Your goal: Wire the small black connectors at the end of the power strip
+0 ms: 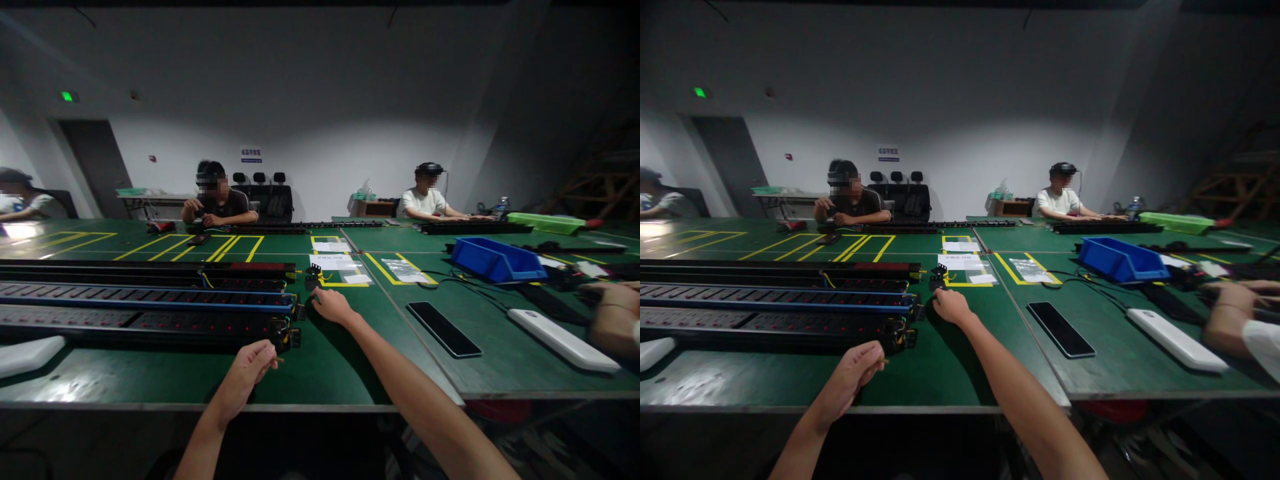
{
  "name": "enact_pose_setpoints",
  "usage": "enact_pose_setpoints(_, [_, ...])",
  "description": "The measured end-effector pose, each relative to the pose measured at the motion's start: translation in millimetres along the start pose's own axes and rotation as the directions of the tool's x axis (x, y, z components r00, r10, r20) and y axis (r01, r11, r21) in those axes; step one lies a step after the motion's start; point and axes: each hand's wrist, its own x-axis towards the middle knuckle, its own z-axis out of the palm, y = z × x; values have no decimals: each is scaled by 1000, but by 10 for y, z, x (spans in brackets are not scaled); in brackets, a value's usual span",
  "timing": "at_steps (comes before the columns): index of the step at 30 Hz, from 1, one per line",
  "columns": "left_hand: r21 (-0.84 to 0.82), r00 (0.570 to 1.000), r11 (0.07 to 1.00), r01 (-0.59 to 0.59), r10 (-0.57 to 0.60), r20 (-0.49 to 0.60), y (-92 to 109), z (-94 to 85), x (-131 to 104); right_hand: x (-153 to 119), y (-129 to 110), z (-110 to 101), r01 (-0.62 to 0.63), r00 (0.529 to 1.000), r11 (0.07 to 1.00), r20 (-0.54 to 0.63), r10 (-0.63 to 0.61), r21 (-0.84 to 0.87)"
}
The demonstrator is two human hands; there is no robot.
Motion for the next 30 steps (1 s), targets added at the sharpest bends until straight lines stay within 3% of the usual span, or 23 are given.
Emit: enact_pose_setpoints(30, [8,1000,1000,-7,7,2,0,-5,8,-6,2,9,-2,1000,1000,-16,3,11])
